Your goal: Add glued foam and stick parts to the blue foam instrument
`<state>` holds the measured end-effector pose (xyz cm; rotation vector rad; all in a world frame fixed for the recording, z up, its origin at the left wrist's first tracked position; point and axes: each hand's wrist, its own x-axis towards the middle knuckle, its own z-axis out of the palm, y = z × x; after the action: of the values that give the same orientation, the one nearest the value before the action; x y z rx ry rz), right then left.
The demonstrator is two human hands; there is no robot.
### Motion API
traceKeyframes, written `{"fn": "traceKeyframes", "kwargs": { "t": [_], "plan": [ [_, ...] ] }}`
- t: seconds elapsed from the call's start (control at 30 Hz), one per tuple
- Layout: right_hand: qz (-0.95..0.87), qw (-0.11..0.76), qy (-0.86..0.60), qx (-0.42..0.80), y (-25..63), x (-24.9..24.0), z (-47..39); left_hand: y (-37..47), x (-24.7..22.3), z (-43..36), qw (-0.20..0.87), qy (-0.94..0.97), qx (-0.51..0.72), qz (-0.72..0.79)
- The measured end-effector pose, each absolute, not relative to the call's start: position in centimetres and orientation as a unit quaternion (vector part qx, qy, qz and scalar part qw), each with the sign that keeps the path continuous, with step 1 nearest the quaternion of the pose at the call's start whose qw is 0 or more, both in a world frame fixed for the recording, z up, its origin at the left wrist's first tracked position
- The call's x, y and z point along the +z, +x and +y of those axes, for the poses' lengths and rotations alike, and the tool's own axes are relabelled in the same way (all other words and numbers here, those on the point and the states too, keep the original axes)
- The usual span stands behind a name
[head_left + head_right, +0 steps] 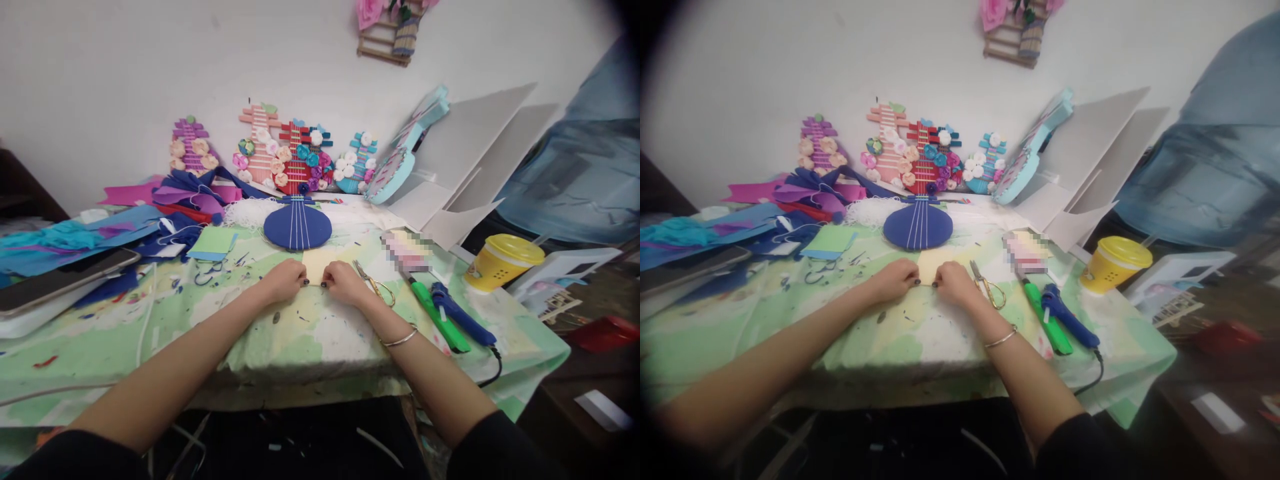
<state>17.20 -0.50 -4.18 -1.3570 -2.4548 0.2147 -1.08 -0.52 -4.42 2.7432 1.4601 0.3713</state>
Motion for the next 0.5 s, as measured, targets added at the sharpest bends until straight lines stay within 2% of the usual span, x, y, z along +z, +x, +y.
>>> {"fn": "traceKeyframes", "kwargs": {
  "t": [0.23,0.5],
  "plan": [
    [-0.844,0.156,-0.501,0.108,16.9,-4.0,0.1,-0.1,-4.1,-1.8,-0.009,0.895,0.132,0.426],
    [-0.851,0.177,-0.482,0.113,16.7,-3.5,-1.3,0.2,-4.8,-0.9,0.024,0.874,0.153,0.461]
  ]
}}
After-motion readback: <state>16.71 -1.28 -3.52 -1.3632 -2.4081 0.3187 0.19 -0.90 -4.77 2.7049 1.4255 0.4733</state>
